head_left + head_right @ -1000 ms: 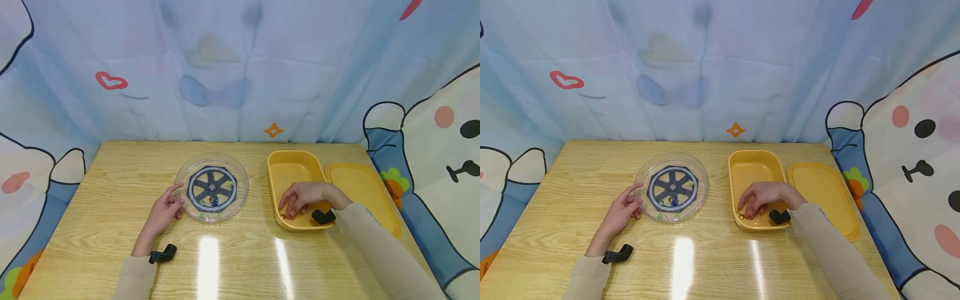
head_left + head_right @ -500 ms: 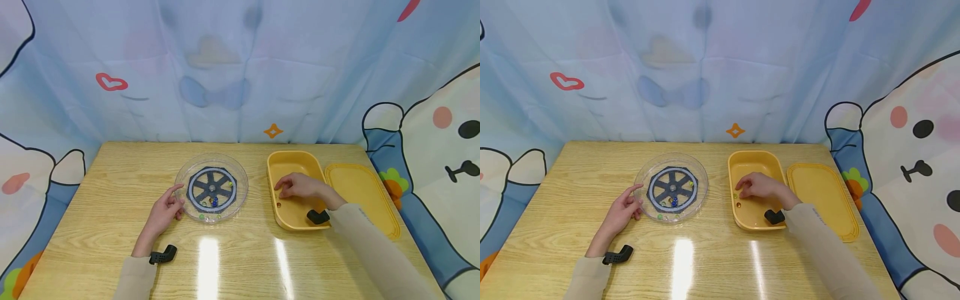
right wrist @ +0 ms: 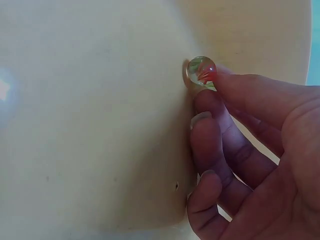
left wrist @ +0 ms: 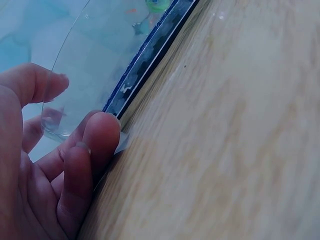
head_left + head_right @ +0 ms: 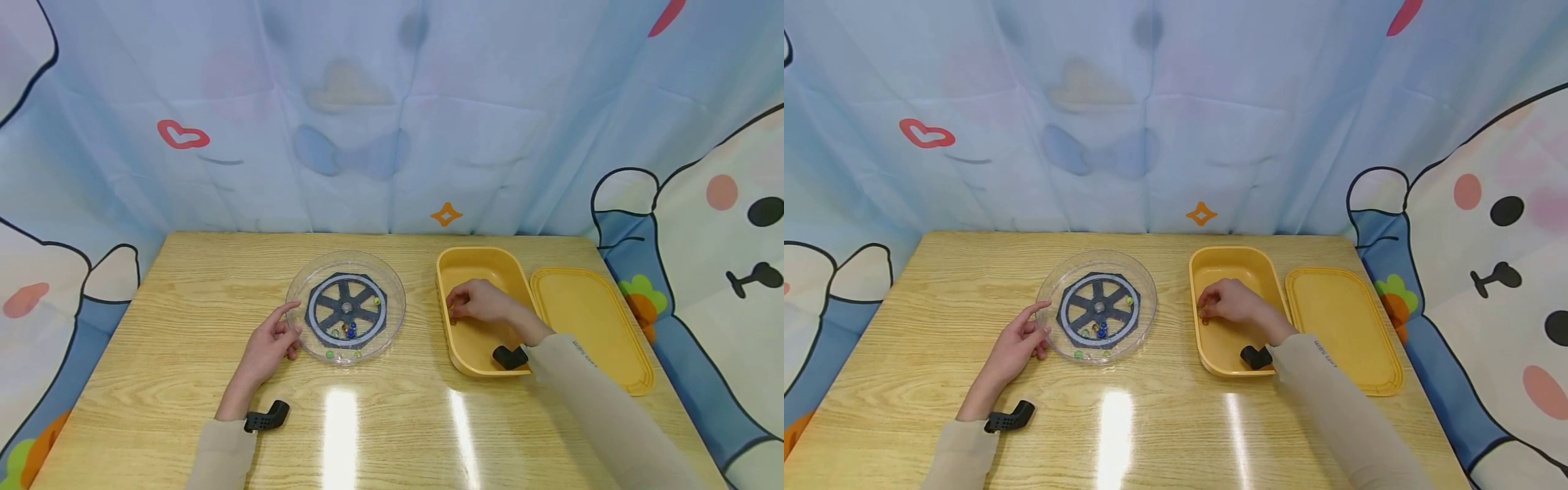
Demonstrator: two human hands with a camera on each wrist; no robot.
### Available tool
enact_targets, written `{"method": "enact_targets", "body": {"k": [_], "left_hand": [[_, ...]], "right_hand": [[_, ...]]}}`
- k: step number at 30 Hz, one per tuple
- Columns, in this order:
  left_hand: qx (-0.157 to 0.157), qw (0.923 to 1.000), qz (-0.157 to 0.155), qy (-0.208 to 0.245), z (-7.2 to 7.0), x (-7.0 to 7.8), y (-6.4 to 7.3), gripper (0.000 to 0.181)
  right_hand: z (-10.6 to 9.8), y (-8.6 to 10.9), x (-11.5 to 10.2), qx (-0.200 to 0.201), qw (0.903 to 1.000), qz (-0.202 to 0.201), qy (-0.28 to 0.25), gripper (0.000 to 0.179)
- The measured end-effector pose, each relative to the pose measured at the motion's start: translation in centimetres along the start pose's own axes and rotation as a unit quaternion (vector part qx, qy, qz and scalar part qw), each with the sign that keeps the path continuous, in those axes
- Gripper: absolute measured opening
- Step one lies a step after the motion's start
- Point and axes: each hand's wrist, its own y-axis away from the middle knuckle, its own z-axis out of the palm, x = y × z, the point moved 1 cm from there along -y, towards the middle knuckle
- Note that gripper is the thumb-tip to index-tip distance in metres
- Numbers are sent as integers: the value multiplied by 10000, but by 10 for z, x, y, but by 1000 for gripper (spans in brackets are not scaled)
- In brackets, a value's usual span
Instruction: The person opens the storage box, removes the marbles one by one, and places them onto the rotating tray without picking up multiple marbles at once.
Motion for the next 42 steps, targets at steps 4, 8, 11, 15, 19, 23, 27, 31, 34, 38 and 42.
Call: {"method": "enact_targets", "body": {"k": [4,8,11,15,19,23,27,31,34,38,42], "left_hand": [[-10,10000,4,-16,0,0,0,47],[-12,10000,-5,-38,0,1,1,47],[-9,10000,2,-35,1,1,1,48],[-9,10000,15,-10,1,1,1,48],[3,10000,7,-6,1,1,1,48],[-6,10000,43,-3,1,0,0,47],[-41,9999,114,37,1,1,0,47],[-34,9999,111,31,0,1,0,47],[-15,10000,98,9,0,1,0,47],[-16,10000,96,11,0,2,-1,47],[-37,9999,80,66,0,3,0,47]], "right_hand": [[0,0,0,-2,10000,-9,-45,7],[0,1,1,28,10000,-31,-52,6],[-1,2,1,69,9999,-51,-84,7],[-5,5,-2,133,9998,-35,-167,8],[-10,10,-6,260,9993,17,-249,10],[-15,14,-11,397,9981,15,-466,11],[-20,19,-19,546,9967,-74,-600,12],[-22,24,-29,760,9957,-194,-499,13],[-21,25,-37,911,9945,-303,-410,12],[-19,26,-48,1048,9929,-446,-342,13],[-14,24,-60,1129,9914,-554,-359,13]]}}
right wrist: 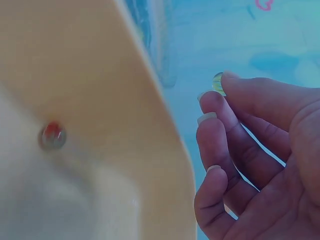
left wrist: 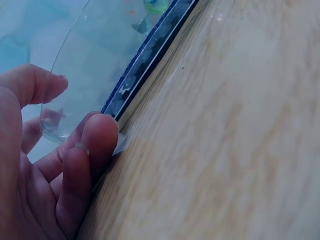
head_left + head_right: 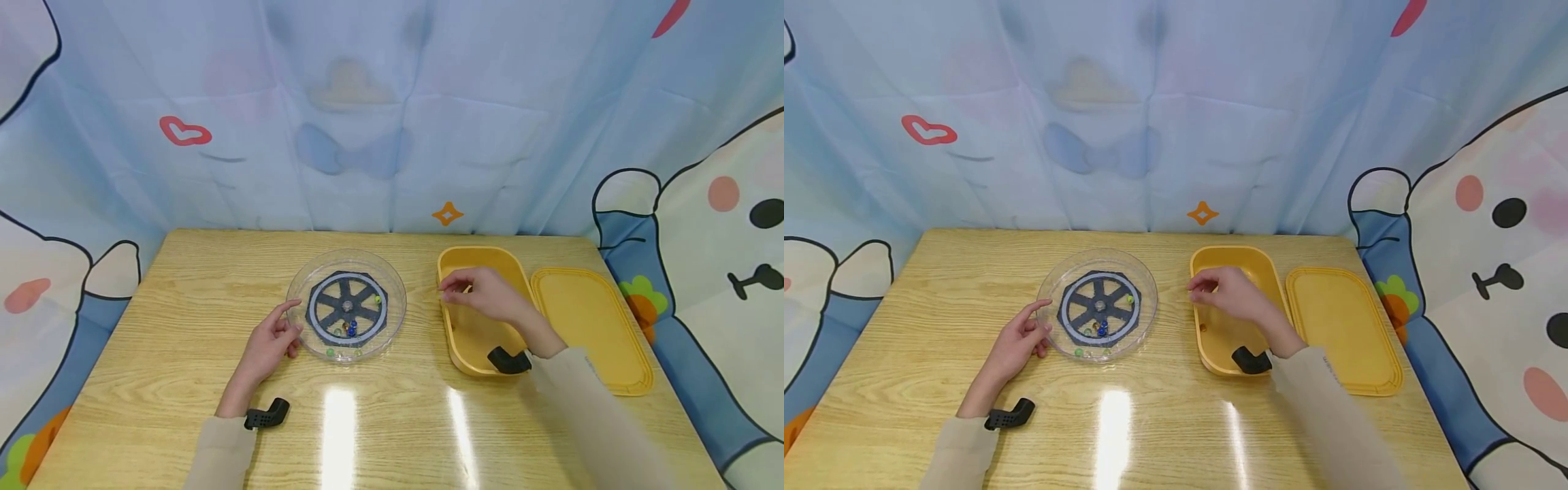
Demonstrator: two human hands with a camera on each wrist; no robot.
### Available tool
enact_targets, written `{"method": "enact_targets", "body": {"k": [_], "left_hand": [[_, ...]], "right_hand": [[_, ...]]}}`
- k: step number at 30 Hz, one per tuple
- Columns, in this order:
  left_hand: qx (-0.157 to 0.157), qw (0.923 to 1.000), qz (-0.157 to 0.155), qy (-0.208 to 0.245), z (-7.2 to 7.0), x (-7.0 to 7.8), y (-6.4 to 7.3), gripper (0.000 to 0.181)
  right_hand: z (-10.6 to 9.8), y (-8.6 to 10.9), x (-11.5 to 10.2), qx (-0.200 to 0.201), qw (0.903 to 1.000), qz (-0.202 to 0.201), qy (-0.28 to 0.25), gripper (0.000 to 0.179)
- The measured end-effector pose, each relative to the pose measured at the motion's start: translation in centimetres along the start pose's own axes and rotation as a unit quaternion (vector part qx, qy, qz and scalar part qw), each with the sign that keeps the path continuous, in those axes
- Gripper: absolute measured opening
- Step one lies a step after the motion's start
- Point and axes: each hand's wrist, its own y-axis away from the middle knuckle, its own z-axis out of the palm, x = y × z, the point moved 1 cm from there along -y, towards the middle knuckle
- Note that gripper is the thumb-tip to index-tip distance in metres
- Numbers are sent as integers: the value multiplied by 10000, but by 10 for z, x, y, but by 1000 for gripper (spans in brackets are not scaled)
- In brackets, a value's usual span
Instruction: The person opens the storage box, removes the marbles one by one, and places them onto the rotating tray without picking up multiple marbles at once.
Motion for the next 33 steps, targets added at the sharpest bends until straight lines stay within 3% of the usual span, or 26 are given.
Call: {"method": "enact_targets", "body": {"k": [10,22,33], "left_hand": [[40,10000,-30,-16,-1,1,0,48],[62,9999,-1,-107,0,-1,1,46],[59,9999,1,-151,1,0,1,47]], "right_hand": [[26,-16,-29,13,9990,-242,-386,13],[65,-28,-46,-178,9973,-445,-561,9],[70,-27,-49,-280,9978,-302,-528,13]]}}
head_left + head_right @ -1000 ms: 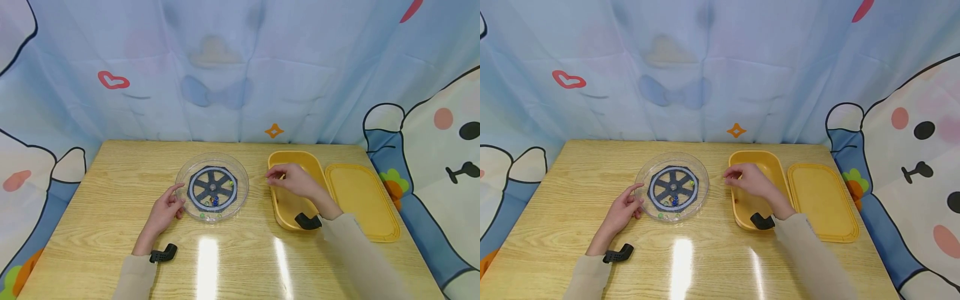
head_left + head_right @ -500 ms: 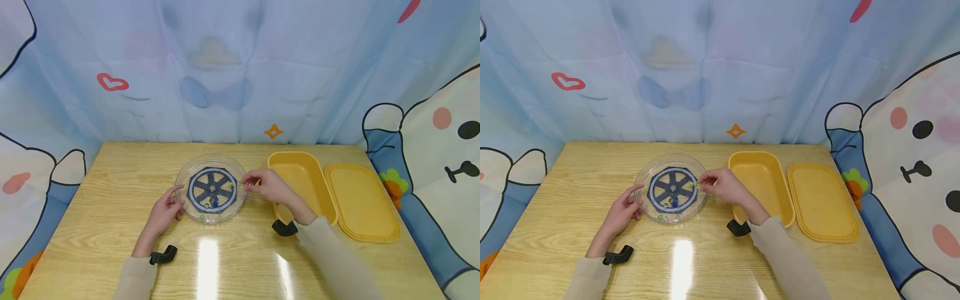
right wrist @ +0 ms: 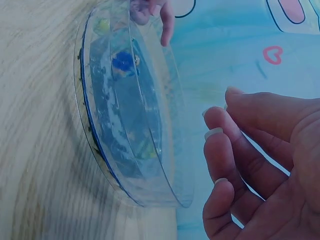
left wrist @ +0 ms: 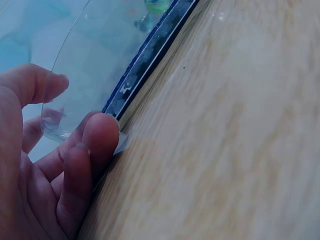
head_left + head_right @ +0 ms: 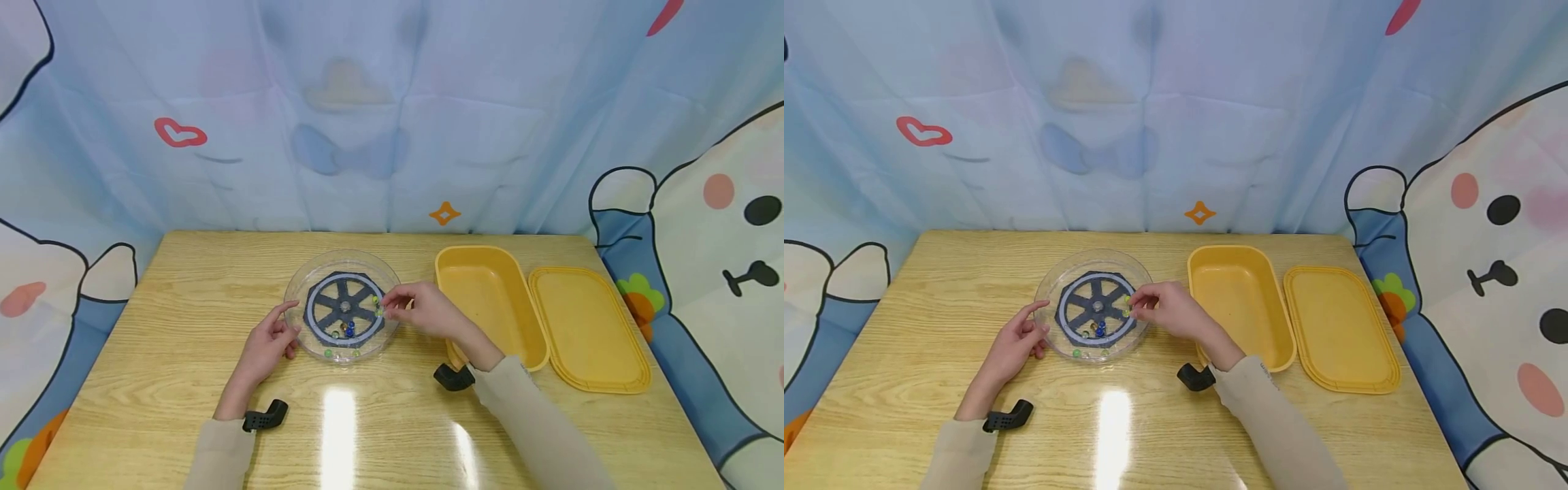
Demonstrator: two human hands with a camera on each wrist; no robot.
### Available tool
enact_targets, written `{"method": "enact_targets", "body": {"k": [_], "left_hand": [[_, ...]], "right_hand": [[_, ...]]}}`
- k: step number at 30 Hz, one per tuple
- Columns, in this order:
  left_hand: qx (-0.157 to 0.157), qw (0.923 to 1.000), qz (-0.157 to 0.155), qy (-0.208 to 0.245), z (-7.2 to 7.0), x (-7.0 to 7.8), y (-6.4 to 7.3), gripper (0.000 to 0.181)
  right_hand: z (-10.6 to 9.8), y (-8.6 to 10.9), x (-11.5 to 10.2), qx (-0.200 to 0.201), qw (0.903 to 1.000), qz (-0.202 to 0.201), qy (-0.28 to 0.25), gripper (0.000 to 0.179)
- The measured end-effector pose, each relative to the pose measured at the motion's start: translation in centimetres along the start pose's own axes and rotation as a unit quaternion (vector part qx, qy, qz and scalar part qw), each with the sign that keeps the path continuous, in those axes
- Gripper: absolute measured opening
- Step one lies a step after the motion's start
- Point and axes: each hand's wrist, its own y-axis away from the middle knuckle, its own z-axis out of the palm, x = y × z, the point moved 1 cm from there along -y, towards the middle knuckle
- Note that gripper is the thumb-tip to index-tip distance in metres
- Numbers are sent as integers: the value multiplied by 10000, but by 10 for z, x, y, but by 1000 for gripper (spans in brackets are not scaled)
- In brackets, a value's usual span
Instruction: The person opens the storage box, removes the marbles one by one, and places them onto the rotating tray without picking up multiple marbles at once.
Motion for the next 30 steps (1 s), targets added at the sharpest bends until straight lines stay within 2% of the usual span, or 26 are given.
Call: {"method": "enact_targets", "body": {"k": [8,21,25,30], "left_hand": [[13,10000,-20,31,0,0,0,47],[23,10000,-55,16,0,2,1,47],[35,10000,-66,33,1,2,1,46],[11,10000,-72,43,0,2,0,46]], "right_hand": [[-18,8,0,304,9994,167,67,13],[-58,29,29,776,9963,144,327,13],[-69,38,42,772,9967,119,203,13],[-78,46,58,586,9979,252,-75,15]]}}
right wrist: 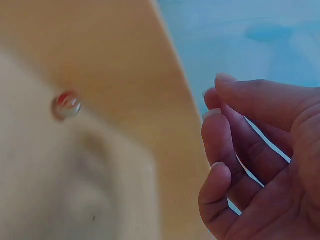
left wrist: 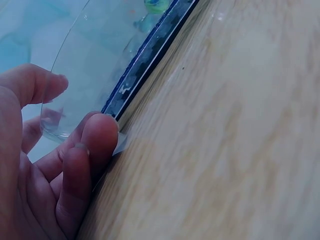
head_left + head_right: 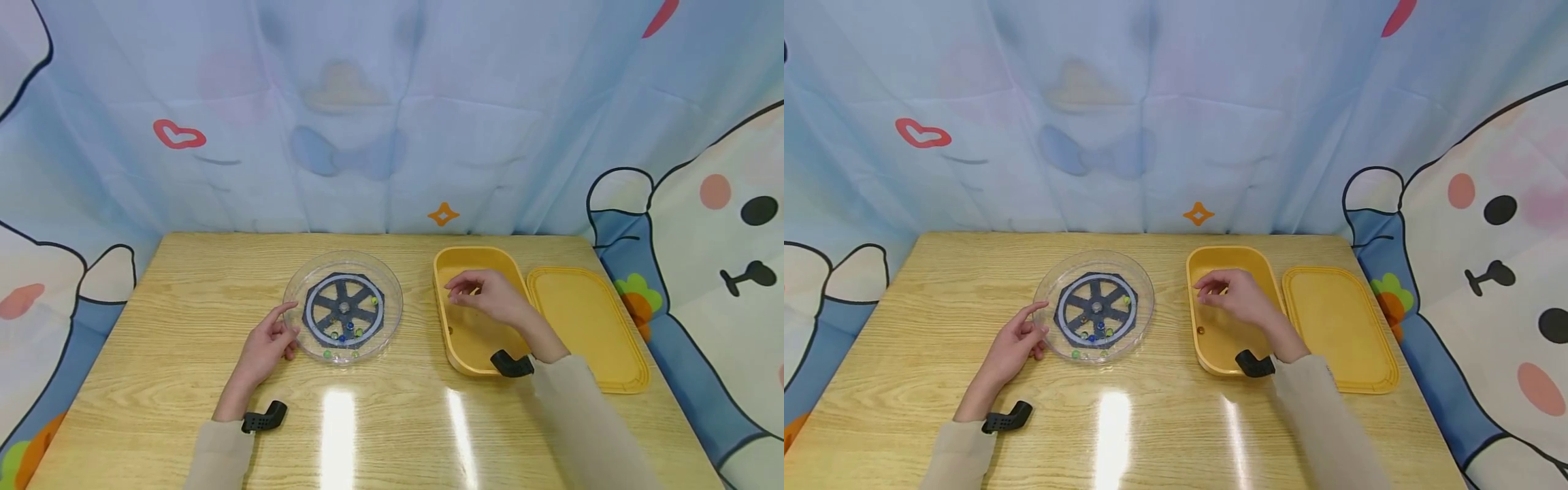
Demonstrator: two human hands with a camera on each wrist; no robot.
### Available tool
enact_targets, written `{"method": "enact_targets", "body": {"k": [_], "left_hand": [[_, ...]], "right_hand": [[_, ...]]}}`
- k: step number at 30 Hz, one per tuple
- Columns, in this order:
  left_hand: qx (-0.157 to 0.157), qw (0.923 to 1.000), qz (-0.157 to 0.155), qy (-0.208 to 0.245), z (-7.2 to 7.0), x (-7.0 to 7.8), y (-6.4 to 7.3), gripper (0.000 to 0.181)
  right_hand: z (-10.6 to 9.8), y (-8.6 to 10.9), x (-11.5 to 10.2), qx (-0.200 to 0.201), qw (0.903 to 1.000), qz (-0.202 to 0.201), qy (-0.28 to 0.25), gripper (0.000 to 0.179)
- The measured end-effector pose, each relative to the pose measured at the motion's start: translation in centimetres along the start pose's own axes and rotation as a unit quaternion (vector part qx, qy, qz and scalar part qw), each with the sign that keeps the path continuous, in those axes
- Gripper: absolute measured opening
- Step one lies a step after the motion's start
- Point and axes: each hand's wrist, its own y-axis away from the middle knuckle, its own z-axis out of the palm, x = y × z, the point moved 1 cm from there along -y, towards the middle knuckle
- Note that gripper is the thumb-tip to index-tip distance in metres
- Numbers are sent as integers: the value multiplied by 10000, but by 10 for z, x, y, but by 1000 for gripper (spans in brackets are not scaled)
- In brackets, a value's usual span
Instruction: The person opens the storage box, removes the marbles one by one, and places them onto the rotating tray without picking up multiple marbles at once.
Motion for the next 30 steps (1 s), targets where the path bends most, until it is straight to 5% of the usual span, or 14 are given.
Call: {"method": "enact_targets", "body": {"k": [15,23,30], "left_hand": [[-3,10000,33,28,0,-3,-2,47],[-23,10000,41,3,0,-3,-1,47],[3,10000,29,-29,-1,-4,-1,46]], "right_hand": [[-1,-7,28,-1544,9852,746,-20,23],[9,-10,38,-2109,9750,676,150,30],[16,-15,39,-2193,9731,552,435,25]]}}
